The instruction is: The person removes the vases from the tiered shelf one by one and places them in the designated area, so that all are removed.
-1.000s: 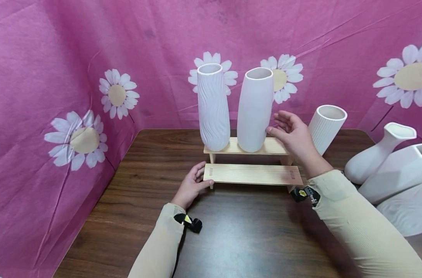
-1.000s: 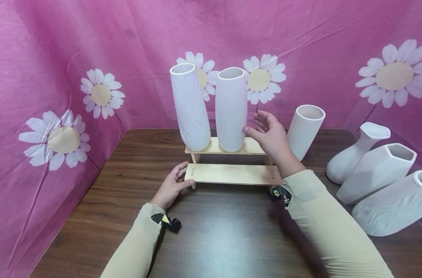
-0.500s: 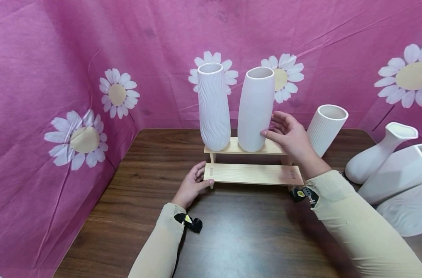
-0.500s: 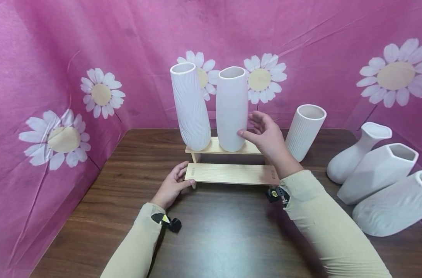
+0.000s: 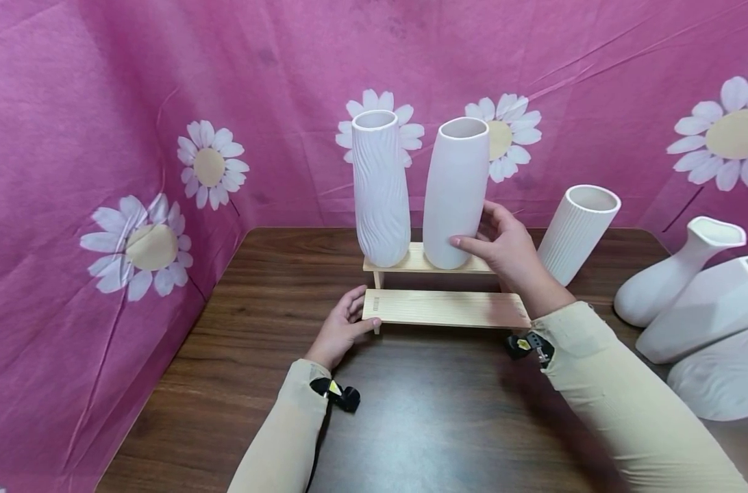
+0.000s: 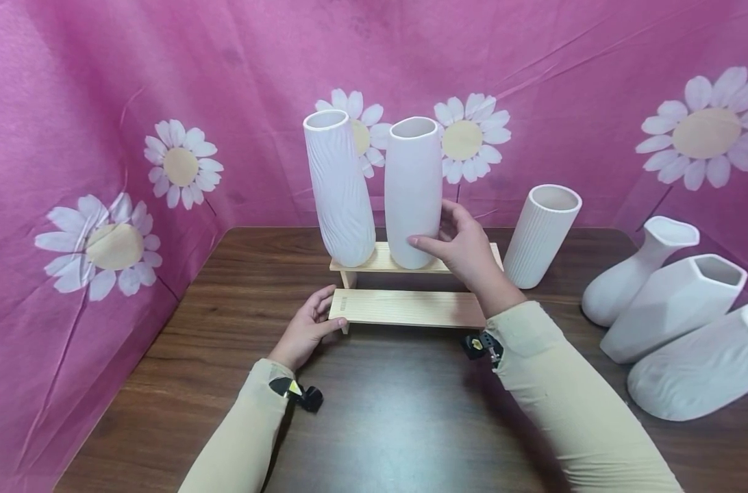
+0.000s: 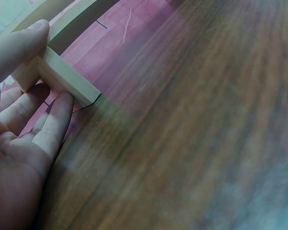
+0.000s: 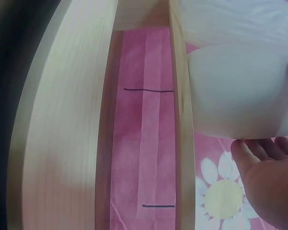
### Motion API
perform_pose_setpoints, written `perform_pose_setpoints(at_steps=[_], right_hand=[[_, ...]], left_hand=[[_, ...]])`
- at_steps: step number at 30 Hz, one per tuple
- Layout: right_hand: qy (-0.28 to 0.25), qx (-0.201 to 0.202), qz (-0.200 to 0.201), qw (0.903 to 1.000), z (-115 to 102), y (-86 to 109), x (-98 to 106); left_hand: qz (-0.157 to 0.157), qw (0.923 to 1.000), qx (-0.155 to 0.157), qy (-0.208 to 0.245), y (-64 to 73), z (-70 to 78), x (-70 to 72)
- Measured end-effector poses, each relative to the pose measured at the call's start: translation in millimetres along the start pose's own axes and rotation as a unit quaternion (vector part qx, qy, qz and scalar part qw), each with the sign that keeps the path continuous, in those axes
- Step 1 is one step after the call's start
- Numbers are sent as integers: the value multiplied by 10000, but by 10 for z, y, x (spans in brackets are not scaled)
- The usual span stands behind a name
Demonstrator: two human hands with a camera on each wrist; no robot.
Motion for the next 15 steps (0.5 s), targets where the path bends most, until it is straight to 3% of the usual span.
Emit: perform_pose_setpoints(at_steps=[15], right_hand=[[598,-2,-112,9981,17,-78,-57]], left_hand=[[-33,10000,-16,-22,4,1,-5]])
Point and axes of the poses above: each hand's wrist, its own y-axis away from the middle knuckle, its own x-axis out of the back of the hand, z = x × y, the point moved 3 cm from there along -y, towards the middle knuckle, and after that the axes turned 11 degrees about -z, right-handed, at the moved point
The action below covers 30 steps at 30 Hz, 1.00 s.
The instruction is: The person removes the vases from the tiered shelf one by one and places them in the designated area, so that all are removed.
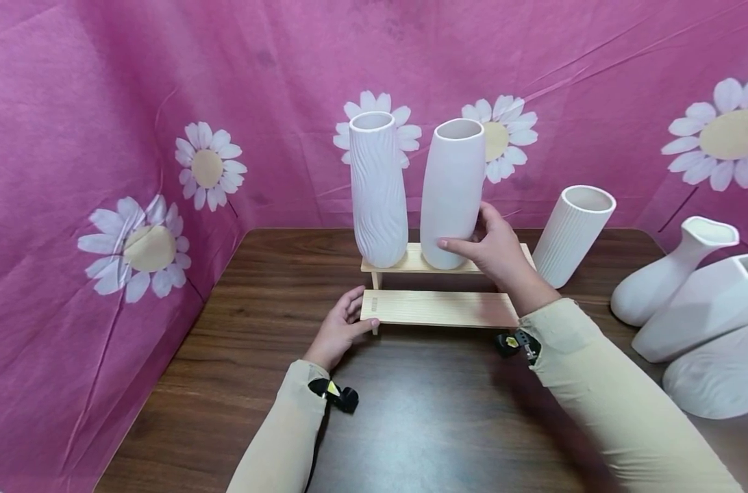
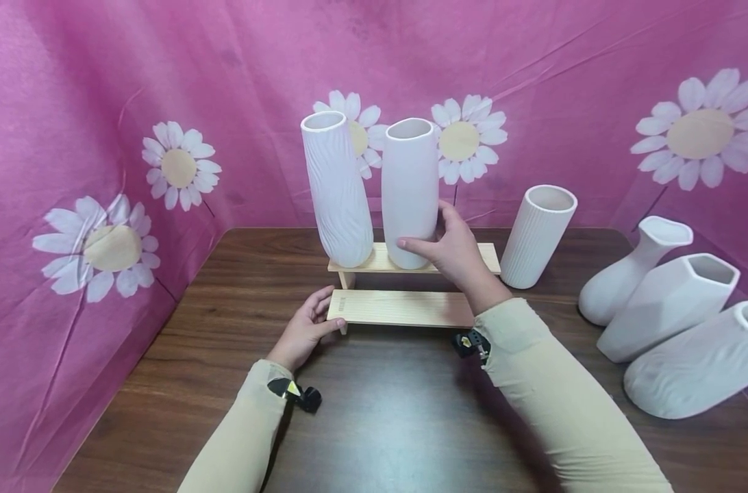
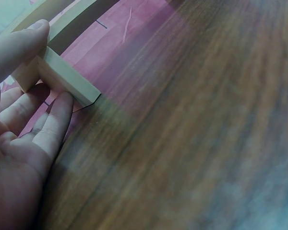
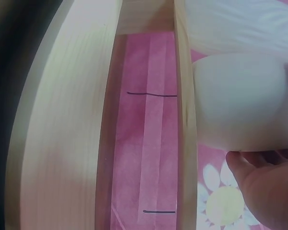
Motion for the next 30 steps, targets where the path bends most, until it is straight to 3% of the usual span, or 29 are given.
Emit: perform_pose_setpoints(at_steps=[30], right_hand=[[509,-60,458,9976,37,-37,-98]], left_hand=[[-7,10000,55,10,-17,-17,20]])
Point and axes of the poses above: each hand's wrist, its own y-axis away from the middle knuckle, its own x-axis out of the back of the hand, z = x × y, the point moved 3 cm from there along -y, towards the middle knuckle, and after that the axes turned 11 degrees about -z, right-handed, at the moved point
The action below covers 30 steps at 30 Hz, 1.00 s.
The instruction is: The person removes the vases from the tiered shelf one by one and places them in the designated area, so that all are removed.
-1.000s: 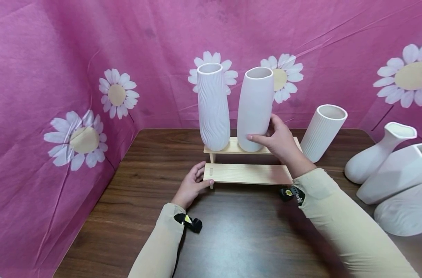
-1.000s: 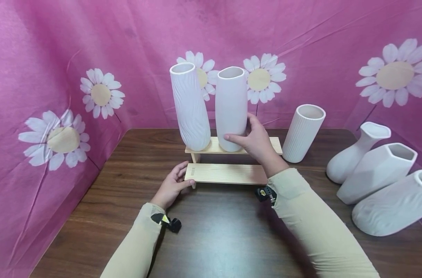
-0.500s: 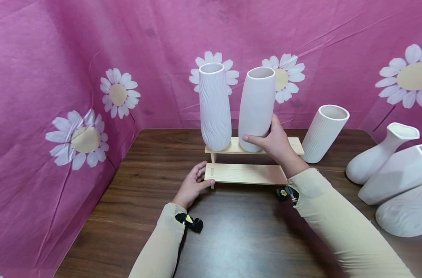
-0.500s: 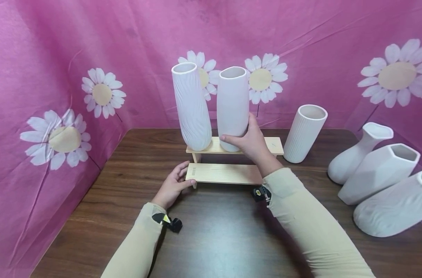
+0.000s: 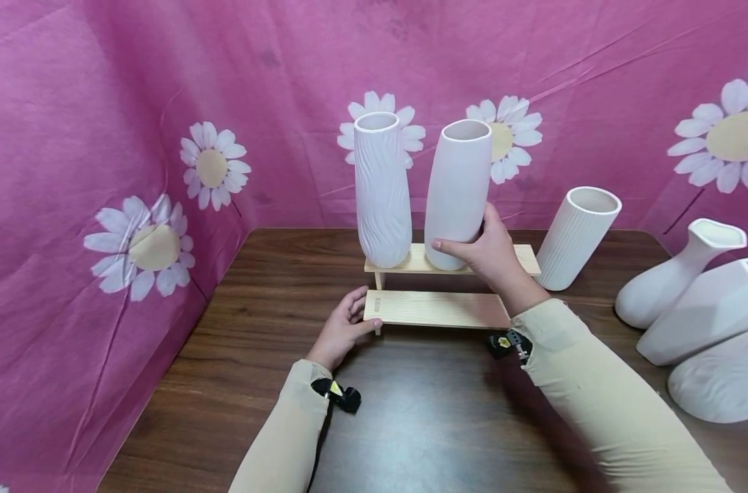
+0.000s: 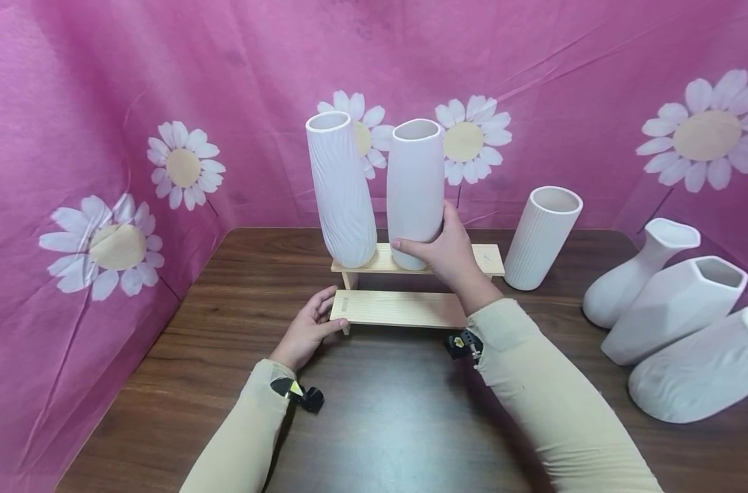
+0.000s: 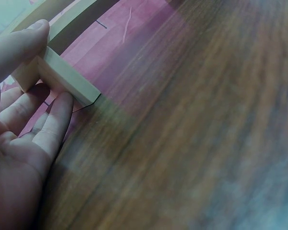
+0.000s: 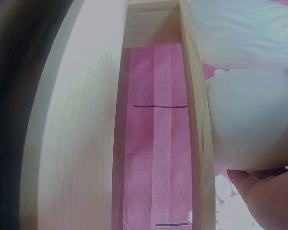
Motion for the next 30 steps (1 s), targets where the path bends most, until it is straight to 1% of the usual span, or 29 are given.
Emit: perform_pose_setpoints(at_steps=[16,24,30], right_hand=[[-126,-18,134,9998,-18,108,83],[110,-118,242,9996,-14,220,141],[-142,-190,386,9990,-22,310,201]], left_hand=[[52,10000,13,-8,17,20,-6],[53,10000,7,-27,17,-1,-5],[16,10000,-38,-66,5,7,-5]])
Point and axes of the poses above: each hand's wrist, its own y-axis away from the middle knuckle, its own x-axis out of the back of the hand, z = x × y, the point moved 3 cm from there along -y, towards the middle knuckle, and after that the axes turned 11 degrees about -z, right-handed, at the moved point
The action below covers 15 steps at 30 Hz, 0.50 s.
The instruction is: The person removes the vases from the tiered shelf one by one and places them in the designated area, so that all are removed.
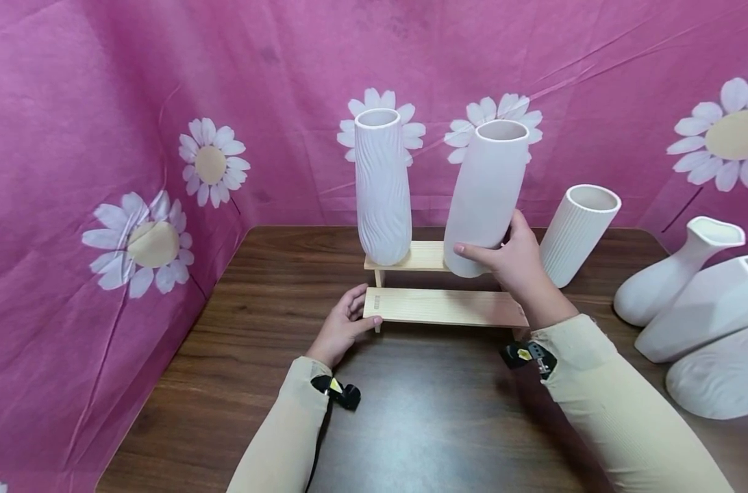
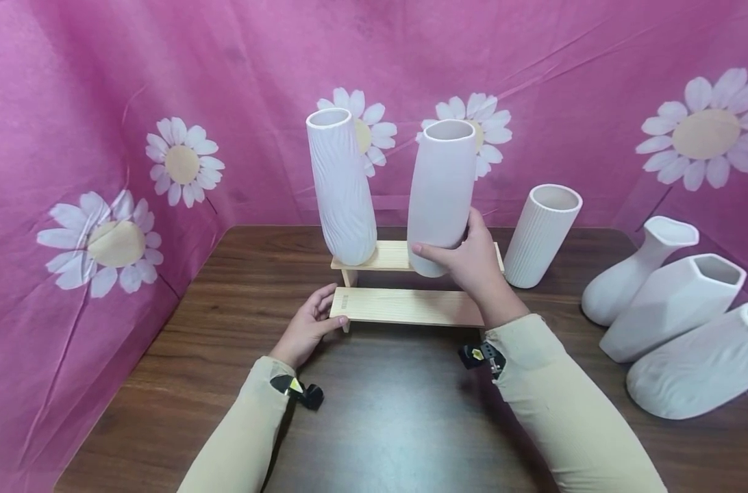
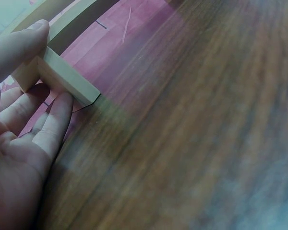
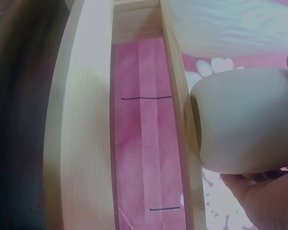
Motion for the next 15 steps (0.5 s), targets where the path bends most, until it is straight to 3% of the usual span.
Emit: perform_pose_setpoints(at_steps=[15], right_hand=[[-313,-42,207,9993,53,196,195]], left_hand=[[-6,9999,-92,66,-9,0,-5]])
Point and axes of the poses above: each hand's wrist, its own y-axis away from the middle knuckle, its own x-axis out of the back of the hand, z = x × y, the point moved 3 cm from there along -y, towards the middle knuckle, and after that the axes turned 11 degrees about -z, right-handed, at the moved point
